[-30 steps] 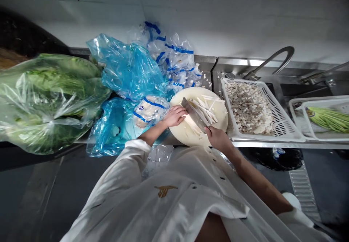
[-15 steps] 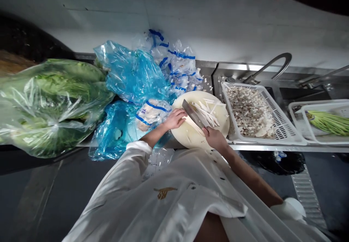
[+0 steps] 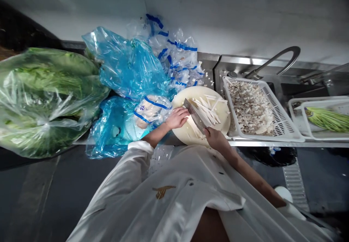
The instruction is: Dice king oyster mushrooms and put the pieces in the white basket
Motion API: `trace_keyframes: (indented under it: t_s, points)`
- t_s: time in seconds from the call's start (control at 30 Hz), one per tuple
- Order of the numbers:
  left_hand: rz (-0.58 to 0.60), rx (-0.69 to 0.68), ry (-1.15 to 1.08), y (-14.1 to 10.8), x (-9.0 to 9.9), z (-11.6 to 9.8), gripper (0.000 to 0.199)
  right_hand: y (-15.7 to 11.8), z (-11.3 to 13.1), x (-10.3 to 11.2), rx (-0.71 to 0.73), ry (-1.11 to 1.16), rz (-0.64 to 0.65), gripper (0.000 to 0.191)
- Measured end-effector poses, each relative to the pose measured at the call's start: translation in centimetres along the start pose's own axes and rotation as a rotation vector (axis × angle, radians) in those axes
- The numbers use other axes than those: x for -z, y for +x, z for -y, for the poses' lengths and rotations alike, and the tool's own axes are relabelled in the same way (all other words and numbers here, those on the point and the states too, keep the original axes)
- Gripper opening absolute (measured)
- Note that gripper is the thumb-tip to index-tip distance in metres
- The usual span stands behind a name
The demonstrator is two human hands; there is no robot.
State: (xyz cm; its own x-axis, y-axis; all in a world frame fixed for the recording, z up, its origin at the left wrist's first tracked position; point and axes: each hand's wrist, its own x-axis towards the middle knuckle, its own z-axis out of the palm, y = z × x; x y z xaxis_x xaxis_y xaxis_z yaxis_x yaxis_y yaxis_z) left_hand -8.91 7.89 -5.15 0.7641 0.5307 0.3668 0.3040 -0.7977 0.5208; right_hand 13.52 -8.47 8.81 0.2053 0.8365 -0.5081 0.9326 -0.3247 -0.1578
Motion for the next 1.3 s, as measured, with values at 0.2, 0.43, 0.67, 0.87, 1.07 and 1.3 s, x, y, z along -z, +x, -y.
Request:
trace_keyframes:
  t_s: [0.2, 0.43, 0.67, 0.87, 1.07, 1.3]
  points:
    - [0.005, 0.066, 0.007, 0.0, 0.2, -0.2, 0.033, -3.1, -2.6, -0.1, -0.011, 0.064, 0.023, 0.038]
    - [0.008, 0.070, 0.001, -0.1, -0.2, 0.0, 0.033, -1.7, -0.5, -3.6, -0.078, 0.093, 0.069, 0.039]
    - [0.001, 0.040, 0.026, 0.1, 0.4, 0.0, 0.031, -0.9, -0.2, -0.4, -0.014, 0.083, -0.050, 0.040]
    - [-0.008, 0.051, -0.016, 0.1, 0.0, 0.2, 0.033, -2.1, -0.7, -1.2, 0.021, 0.121, 0.013, 0.038]
    - [-0.025, 0.044, -0.015, 0.2, 0.0, 0.3, 0.032, 2.7, 2.6, -3.0, -0.016, 0.094, 0.012, 0.040]
    - [-0.009, 0.036, -0.020, 0.0, 1.0, 0.6, 0.033, 0.9, -0.4, -0.2, 0.021, 0.075, -0.053, 0.042]
